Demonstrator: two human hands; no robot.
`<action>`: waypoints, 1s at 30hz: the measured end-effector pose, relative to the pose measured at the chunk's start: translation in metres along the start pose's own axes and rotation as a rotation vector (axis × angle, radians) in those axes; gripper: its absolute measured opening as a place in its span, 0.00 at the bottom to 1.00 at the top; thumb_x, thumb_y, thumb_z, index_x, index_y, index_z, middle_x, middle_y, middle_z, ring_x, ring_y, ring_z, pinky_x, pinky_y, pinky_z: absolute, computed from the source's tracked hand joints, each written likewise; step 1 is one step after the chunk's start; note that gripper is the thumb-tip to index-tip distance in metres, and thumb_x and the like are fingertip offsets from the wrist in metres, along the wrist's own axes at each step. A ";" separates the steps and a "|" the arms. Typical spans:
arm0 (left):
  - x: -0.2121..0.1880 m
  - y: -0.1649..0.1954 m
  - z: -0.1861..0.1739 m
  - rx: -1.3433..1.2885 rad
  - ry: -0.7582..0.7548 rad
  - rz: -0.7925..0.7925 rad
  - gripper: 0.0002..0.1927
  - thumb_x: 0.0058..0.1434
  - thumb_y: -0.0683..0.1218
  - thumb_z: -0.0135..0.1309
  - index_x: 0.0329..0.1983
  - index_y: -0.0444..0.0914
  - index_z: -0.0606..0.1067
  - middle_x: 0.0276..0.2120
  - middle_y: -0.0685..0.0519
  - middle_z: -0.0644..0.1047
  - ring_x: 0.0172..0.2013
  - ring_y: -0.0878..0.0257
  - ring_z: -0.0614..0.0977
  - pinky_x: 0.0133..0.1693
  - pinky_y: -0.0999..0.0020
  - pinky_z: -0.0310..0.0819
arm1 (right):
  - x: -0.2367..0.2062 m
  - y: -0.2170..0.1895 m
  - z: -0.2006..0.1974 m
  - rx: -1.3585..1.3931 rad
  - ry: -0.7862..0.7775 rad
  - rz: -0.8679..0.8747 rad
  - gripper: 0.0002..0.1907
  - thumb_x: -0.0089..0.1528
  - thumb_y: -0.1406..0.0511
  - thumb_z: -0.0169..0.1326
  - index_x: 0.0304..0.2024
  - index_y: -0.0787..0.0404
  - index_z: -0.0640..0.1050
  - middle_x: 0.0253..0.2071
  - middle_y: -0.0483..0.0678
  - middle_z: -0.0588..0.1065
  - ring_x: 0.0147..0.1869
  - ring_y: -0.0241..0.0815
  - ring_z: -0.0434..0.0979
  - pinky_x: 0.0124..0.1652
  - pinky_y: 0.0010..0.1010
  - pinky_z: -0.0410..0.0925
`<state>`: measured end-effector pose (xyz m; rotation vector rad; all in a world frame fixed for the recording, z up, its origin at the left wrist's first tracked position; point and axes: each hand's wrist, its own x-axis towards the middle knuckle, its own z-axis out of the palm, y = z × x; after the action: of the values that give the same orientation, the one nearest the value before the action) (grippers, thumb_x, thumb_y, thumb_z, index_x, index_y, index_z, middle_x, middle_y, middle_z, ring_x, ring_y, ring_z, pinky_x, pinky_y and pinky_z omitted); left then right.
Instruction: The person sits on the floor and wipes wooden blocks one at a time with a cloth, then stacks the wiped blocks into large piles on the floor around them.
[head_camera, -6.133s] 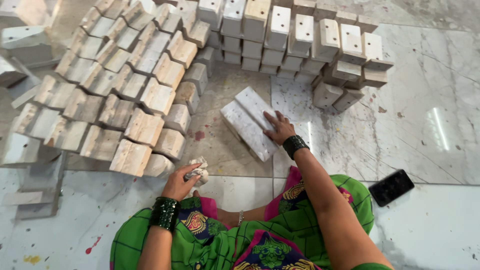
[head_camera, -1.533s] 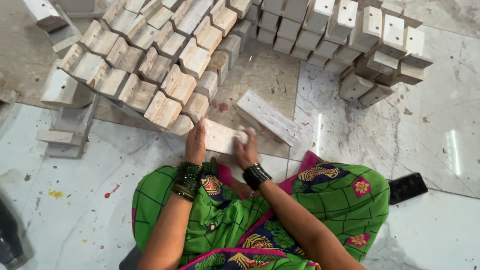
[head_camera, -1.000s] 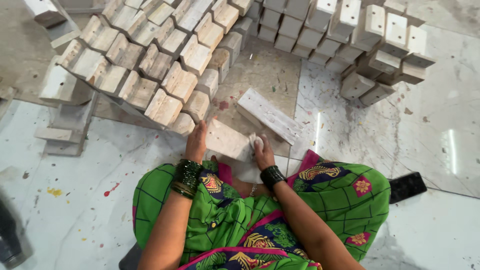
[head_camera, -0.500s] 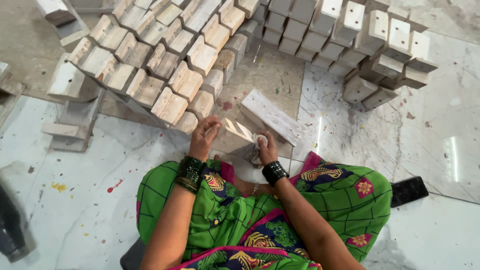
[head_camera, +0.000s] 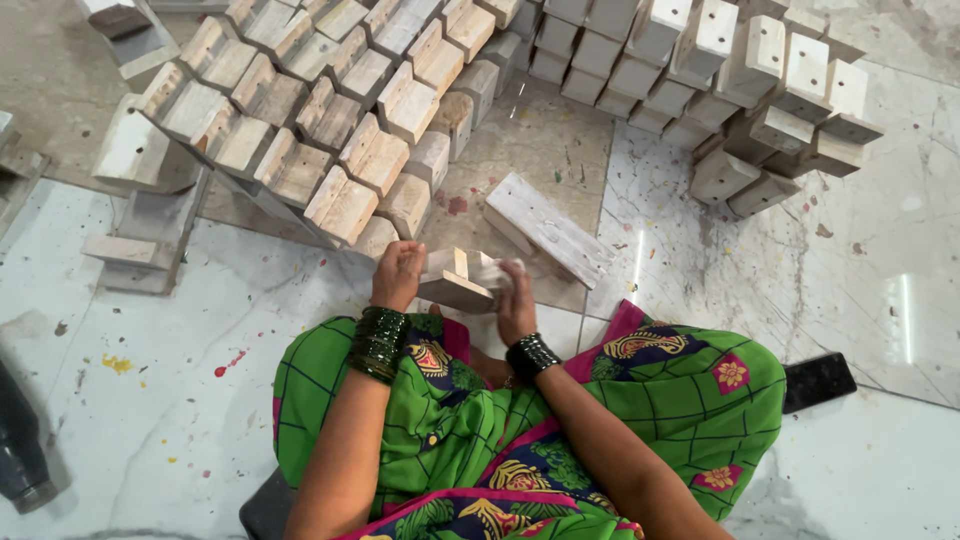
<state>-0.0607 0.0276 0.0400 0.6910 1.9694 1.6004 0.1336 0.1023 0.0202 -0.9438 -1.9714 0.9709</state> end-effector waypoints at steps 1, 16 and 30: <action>0.000 0.000 -0.001 0.061 -0.009 -0.017 0.16 0.64 0.55 0.57 0.43 0.39 0.79 0.32 0.54 0.80 0.35 0.67 0.79 0.39 0.71 0.73 | 0.000 0.009 -0.003 0.010 0.016 0.068 0.23 0.66 0.71 0.44 0.64 0.61 0.69 0.62 0.60 0.71 0.66 0.55 0.71 0.63 0.40 0.64; -0.002 0.000 0.001 0.078 -0.057 0.002 0.18 0.66 0.56 0.53 0.44 0.38 0.81 0.28 0.53 0.81 0.32 0.65 0.81 0.37 0.68 0.74 | 0.007 -0.065 -0.004 0.089 -0.126 -0.220 0.18 0.68 0.71 0.51 0.61 0.60 0.73 0.61 0.59 0.73 0.66 0.59 0.74 0.62 0.42 0.68; -0.023 0.006 0.016 -0.018 -0.174 0.136 0.12 0.67 0.51 0.55 0.43 0.40 0.83 0.30 0.53 0.83 0.31 0.66 0.82 0.34 0.70 0.76 | 0.005 0.003 -0.053 0.338 -0.096 0.126 0.19 0.72 0.59 0.47 0.63 0.58 0.70 0.59 0.50 0.72 0.62 0.43 0.71 0.60 0.34 0.65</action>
<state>-0.0322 0.0252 0.0446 0.9414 1.8142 1.5761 0.1764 0.1248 0.0424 -0.8476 -1.7639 1.3929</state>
